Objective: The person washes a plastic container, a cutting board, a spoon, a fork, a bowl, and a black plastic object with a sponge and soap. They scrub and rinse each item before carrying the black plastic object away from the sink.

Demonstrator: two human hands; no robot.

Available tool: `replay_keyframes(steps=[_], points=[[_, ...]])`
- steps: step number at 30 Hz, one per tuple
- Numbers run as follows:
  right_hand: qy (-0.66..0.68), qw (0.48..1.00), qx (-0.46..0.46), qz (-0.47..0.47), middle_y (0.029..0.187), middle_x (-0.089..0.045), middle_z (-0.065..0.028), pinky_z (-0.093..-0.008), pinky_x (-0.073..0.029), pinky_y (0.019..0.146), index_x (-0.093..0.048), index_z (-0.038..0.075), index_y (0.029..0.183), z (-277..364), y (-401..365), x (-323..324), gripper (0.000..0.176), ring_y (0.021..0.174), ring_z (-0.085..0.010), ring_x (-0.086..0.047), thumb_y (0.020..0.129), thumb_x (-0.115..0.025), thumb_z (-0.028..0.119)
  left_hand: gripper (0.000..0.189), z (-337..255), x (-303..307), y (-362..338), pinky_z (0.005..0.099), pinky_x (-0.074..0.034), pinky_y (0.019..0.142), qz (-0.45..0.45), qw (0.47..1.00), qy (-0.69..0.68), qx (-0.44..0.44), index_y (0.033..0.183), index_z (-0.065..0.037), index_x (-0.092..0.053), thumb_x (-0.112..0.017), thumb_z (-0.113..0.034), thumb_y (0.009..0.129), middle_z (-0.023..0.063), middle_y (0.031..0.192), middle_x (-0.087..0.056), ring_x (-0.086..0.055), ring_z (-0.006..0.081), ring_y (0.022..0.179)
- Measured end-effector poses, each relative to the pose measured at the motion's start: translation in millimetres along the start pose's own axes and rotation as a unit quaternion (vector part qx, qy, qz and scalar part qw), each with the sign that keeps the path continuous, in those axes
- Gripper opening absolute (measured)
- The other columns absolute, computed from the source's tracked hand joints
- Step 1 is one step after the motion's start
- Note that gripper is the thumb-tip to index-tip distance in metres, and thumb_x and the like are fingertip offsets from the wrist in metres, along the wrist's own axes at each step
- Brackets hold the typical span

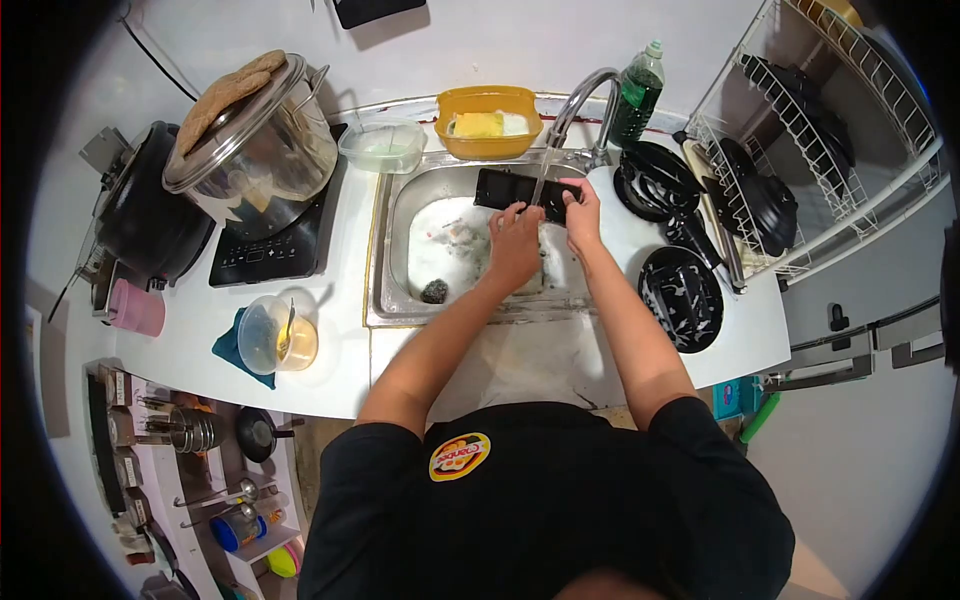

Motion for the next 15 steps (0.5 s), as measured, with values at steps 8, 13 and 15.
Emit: replay_keyframes(steps=[8, 13, 15], points=[[0.005, 0.954, -0.275, 0.117, 0.082, -0.058, -0.0135, -0.0423, -0.058, 0.054, -0.054, 0.000, 0.094, 7.1, -4.5, -14.3, 0.019, 0.063, -0.0258, -0.062, 0.081, -0.056, 0.014, 0.069, 13.1, 31.8, 17.2, 0.0462, -0.024, 0.102, 0.042, 0.997, -0.065, -0.007, 0.120, -0.013, -0.042, -0.071, -0.008, 0.057, 0.0100, 0.117, -0.046, -0.035, 0.0313, 0.121], [-0.087, 0.914, -0.337, 0.210, 0.074, -0.059, -0.0130, -0.0339, -0.057, 0.051, -0.056, -0.002, 0.084, 8.9, -6.7, -56.7, 0.018, 0.059, -0.0211, -0.061, 0.080, -0.060, 0.016, 0.034, 88.5, -26.7, 7.1, 0.0276, -0.047, 0.061, 0.120, 0.874, -0.397, 0.254, 0.100, -0.001, -0.053, -0.062, -0.002, 0.067, 0.0072, 0.077, -0.058, -0.058, 0.0150, 0.071], [-0.233, 0.928, -0.191, 0.218, 0.069, -0.058, -0.0105, -0.0304, -0.056, 0.053, -0.058, -0.002, 0.082, 30.7, 10.9, -67.6, 0.018, 0.055, -0.0185, -0.060, 0.080, -0.061, 0.015, 0.029, 107.4, -41.2, 0.5, 0.0275, -0.048, 0.062, 0.150, 0.795, -0.485, 0.333, 0.096, -0.002, -0.053, -0.060, -0.001, 0.068, 0.0061, 0.080, -0.058, -0.058, 0.0143, 0.072]])
Point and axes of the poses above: each hand's wrist, its own y-axis towards the middle knuckle, its own x-axis out of the back of the hand, z = x × y, the point moved 9 cm from there along y, towards the middle knuckle
